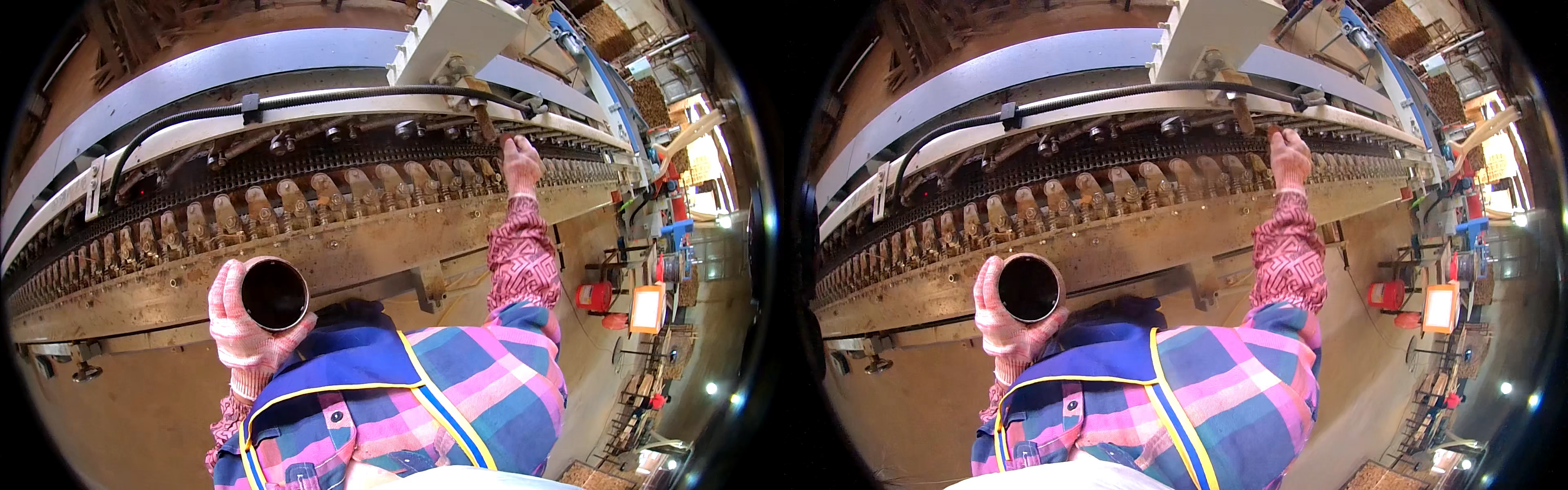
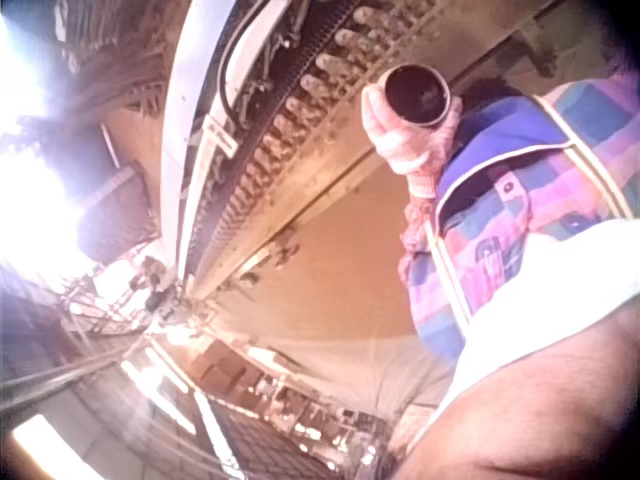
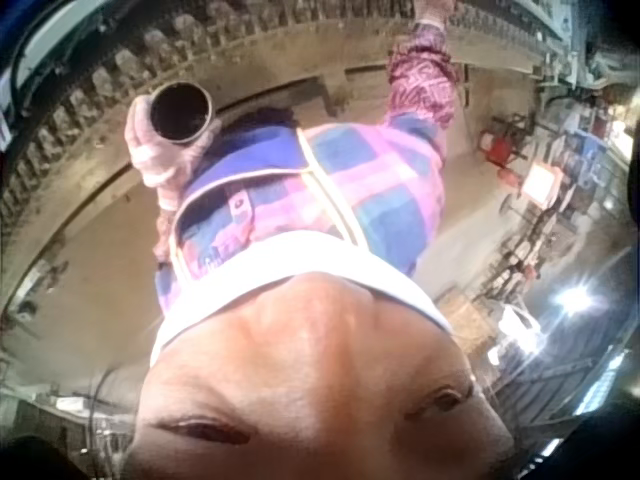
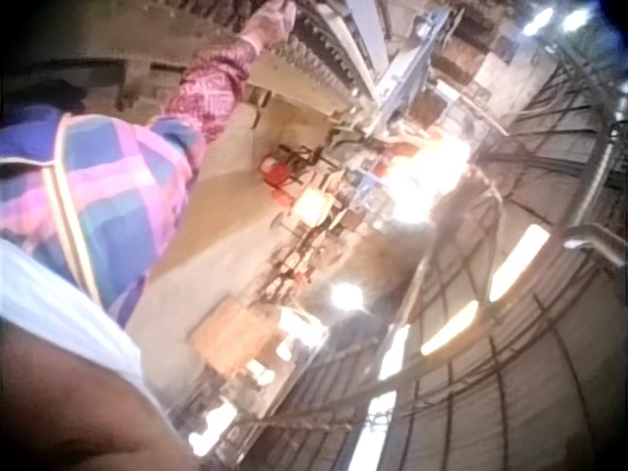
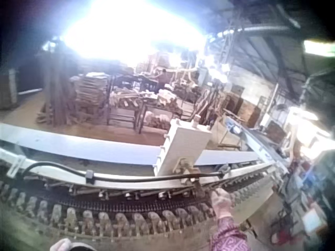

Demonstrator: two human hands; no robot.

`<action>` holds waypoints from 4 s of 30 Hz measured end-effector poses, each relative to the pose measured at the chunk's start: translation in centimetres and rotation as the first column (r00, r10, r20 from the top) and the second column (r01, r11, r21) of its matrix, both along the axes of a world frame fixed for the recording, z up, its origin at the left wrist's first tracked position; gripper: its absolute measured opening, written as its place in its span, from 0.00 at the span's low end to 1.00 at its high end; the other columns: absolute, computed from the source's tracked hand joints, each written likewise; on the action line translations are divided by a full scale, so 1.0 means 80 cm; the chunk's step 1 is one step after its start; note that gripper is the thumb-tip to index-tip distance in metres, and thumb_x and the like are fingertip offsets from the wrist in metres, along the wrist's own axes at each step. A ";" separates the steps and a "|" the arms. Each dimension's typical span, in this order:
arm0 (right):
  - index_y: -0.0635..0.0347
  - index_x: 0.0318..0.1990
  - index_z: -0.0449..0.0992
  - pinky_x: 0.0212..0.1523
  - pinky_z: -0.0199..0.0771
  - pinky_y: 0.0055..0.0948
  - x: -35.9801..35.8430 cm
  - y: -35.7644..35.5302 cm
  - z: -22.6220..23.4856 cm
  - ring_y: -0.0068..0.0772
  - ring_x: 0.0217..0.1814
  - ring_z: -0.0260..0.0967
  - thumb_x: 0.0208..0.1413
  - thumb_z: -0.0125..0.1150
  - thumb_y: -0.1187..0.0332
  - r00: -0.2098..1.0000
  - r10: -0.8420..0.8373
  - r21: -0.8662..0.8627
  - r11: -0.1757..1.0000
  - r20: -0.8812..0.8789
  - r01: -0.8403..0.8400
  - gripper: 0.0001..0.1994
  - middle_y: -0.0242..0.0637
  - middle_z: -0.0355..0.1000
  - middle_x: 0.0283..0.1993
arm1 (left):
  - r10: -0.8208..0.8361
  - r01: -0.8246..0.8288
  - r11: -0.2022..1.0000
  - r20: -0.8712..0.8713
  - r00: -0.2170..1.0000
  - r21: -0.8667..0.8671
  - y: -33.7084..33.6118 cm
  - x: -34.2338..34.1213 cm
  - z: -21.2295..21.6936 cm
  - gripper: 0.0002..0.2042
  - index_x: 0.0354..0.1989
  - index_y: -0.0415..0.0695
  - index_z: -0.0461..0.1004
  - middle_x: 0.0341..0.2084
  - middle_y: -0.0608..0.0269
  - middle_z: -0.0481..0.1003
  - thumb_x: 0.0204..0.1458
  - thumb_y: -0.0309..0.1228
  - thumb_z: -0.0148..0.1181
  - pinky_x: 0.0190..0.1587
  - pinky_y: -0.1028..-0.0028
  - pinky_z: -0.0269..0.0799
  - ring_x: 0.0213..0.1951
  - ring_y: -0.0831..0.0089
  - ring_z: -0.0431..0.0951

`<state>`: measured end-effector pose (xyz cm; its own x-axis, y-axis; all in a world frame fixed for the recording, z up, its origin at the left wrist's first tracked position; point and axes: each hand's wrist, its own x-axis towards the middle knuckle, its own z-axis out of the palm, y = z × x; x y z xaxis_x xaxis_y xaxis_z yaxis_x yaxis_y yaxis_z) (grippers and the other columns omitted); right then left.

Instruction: The person lubricates a long chain and sprocket assembly on a large industrial machine. They hold a small container in one hand and use a brush in the other to apply a dark liquid to the chain links and sprocket teeth. The person repeatedly dips the brush into the container to reload the lubricant while moving along the length of the chain.

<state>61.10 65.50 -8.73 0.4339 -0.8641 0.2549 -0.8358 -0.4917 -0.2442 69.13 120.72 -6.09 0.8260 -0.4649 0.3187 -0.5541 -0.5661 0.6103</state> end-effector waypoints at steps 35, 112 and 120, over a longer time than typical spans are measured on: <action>0.51 0.49 0.85 0.52 0.77 0.45 -0.016 -0.040 -0.042 0.52 0.53 0.79 0.60 0.61 0.43 0.992 0.045 0.039 0.998 0.119 -0.050 0.23 0.49 0.81 0.48 | -0.002 0.001 1.000 -0.035 0.999 -0.031 -0.002 -0.001 -0.008 0.59 0.70 0.44 0.61 0.65 0.47 0.65 0.23 0.44 0.87 0.67 0.56 0.69 0.64 0.47 0.70; 0.42 0.55 0.82 0.53 0.76 0.48 0.027 0.028 -0.082 0.54 0.50 0.79 0.62 0.58 0.51 0.971 0.241 -0.102 0.965 -0.011 -0.240 0.18 0.48 0.82 0.47 | -0.079 0.081 0.995 0.035 0.996 -0.065 0.002 0.008 -0.003 0.57 0.69 0.41 0.61 0.59 0.47 0.72 0.26 0.47 0.86 0.65 0.54 0.70 0.61 0.46 0.71; 0.45 0.52 0.82 0.44 0.81 0.50 0.044 0.089 -0.040 0.56 0.46 0.80 0.65 0.52 0.51 0.998 0.057 -0.053 0.997 -0.019 -0.058 0.18 0.54 0.81 0.45 | -0.056 0.057 0.997 0.016 0.998 -0.052 0.002 0.006 -0.005 0.57 0.69 0.42 0.62 0.62 0.45 0.68 0.25 0.46 0.86 0.64 0.54 0.71 0.61 0.45 0.71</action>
<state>64.65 72.64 -11.92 0.4877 -0.8227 0.2921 -0.8095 -0.5514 -0.2017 69.59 120.89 -6.50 0.7942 -0.4928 0.3555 -0.5930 -0.5008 0.6305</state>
